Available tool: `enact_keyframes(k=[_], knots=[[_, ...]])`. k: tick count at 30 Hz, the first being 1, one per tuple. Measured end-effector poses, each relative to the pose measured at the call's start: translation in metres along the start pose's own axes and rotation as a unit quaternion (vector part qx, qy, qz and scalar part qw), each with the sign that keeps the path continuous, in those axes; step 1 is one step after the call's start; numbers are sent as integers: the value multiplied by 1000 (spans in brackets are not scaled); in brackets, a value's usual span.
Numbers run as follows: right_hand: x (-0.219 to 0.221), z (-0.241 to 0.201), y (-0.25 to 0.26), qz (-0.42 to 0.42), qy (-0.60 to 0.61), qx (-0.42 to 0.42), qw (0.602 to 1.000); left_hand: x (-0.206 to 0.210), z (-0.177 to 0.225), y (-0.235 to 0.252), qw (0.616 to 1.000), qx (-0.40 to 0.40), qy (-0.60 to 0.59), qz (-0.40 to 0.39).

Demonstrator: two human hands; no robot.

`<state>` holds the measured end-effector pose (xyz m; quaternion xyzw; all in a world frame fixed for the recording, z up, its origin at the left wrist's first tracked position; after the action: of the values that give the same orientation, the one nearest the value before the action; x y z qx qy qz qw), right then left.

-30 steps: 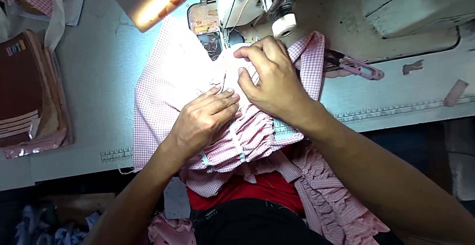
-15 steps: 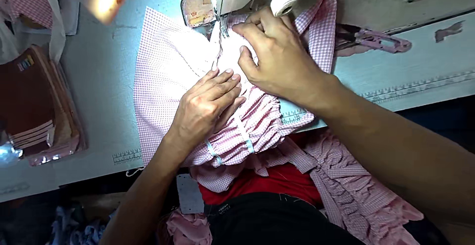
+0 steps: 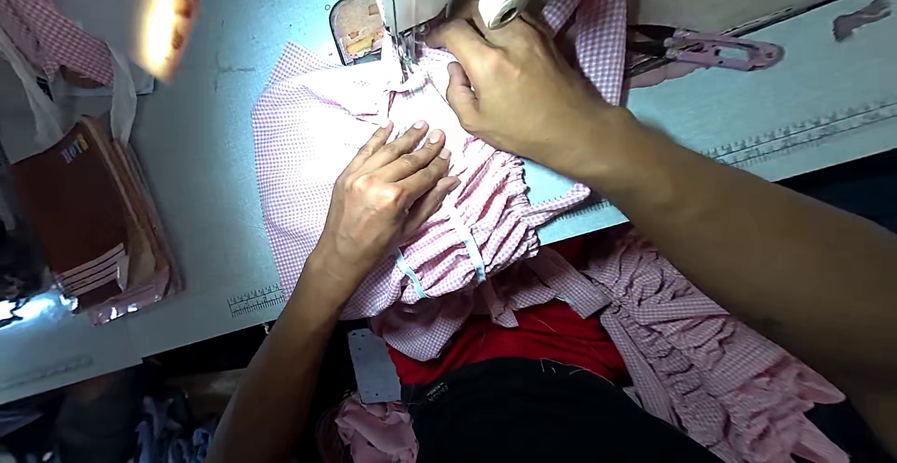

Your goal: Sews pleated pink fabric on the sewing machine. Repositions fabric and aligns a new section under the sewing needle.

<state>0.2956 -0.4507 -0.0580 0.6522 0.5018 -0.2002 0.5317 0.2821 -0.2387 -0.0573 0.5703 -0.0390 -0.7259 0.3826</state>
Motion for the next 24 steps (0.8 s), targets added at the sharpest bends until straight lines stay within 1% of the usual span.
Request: enact_keyframes(k=[3, 5, 8, 11, 14, 16, 17, 18, 19, 20, 21, 22, 23, 24], knots=[[0, 0, -1, 9, 11, -11, 1000, -2, 1, -1, 999, -30, 19, -21], [0, 1, 0, 11, 9, -8, 1000, -2, -2, -2, 998, -48, 22, -20], [-2, 1, 0, 16, -10, -6, 1000, -1, -6, 0, 998, -54, 21, -13], [-19, -19, -8, 17, -30, -8, 999, 0, -8, 3, 998, -56, 14, -9], [-24, -39, -28, 15, 10, 17, 1000, 1, -11, 4, 998, -60, -9, -5], [-14, -33, -39, -3, 10, 40, 999, -2, -23, 9, 996, -81, -39, 7], [-12, -28, -40, -5, 2, 46, 999, -5, -36, 13, 993, -102, -41, 31], [-11, -25, -39, -12, -13, 47, 999, -10, -54, 18, 989, -136, -16, 60], [-12, -24, -38, -18, -22, 45, 999, -16, -71, 21, 977, -192, 37, 83], [-12, -25, -38, -23, -28, 44, 998, -23, -83, 24, 957, -251, 100, 105], [-13, -27, -39, -27, -32, 42, 998, -30, -84, 27, 935, -292, 154, 127], [-14, -27, -38, -28, -34, 37, 998, -35, -73, 30, 929, -290, 176, 150], [-14, -26, -36, -22, -33, 34, 999, -35, -54, 31, 947, -230, 157, 162], [-13, -24, -35, -16, -30, 33, 999, -29, -35, 28, 972, -152, 102, 144]])
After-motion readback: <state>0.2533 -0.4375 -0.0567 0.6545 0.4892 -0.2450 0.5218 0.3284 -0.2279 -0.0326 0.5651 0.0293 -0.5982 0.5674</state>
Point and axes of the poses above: each hand's wrist, its own y-axis towards the middle knuckle, its own x-axis out of the palm, z = x × y, the point moved 1 cm from there along y, towards the middle knuckle, and after that the axes turned 12 degrees about z, right-handed, at the moved point
